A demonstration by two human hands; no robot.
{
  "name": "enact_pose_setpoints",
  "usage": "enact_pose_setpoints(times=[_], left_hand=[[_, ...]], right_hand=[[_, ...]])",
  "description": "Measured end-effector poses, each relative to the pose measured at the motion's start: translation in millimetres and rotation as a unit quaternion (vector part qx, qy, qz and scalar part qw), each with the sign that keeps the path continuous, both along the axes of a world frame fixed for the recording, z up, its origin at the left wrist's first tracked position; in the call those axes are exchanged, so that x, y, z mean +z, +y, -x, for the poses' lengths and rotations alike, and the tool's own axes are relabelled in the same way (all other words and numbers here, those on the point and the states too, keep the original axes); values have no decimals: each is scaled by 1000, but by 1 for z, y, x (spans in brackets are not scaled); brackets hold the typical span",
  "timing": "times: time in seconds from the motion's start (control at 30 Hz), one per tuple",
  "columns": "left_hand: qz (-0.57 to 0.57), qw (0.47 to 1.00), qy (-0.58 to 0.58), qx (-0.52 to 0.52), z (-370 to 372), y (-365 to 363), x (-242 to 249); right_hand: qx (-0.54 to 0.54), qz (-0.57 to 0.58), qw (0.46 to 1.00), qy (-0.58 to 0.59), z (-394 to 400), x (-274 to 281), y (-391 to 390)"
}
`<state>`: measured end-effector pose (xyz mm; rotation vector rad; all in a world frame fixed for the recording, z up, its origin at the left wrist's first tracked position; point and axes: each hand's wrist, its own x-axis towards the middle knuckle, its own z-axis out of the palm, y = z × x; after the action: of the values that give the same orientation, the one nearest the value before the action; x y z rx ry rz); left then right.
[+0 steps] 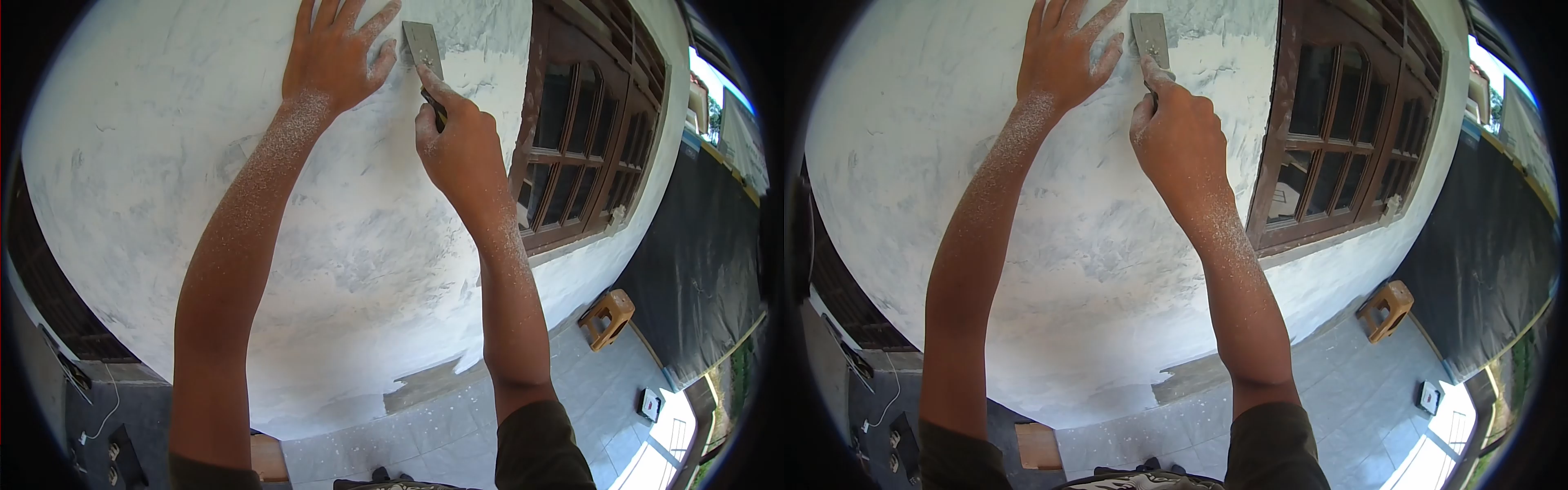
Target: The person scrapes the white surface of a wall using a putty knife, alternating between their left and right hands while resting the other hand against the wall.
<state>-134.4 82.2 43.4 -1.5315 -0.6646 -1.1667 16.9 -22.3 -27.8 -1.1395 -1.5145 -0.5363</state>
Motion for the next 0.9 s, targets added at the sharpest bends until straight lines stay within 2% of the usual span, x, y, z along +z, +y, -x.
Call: enact_pose_setpoints(times=[0.1, 0.27, 0.43, 0.5, 0.63, 0.77, 0.83, 0.9], left_hand=[[4, 1000, 5, 4, 1, 1, -2], [0, 1000, 3, -14, 0, -1, -1], [-2, 1000, 4, -12, 2, -2, -3], [-4, 1000, 5, -11, 2, -1, -1], [-4, 1000, 6, -11, 2, -1, -1], [-8, 1000, 16, 12, 4, -1, -2], [1, 1000, 13, -8, 4, -2, -1], [0, 1000, 10, -11, 3, -3, -1]], right_hand=[[17, -7, 1000, 22, 0, 29, 2], [-13, 1, 1000, -5, -5, -14, -2], [21, -47, 999, 6, -3, 24, 6], [13, 8, 1000, 9, -2, 18, -2], [-10, -4, 1000, -10, -4, -11, 2], [31, -37, 999, 11, 0, 29, 6], [47, -41, 998, 11, -1, 7, 7], [2, 19, 1000, -7, -3, -19, -1]])
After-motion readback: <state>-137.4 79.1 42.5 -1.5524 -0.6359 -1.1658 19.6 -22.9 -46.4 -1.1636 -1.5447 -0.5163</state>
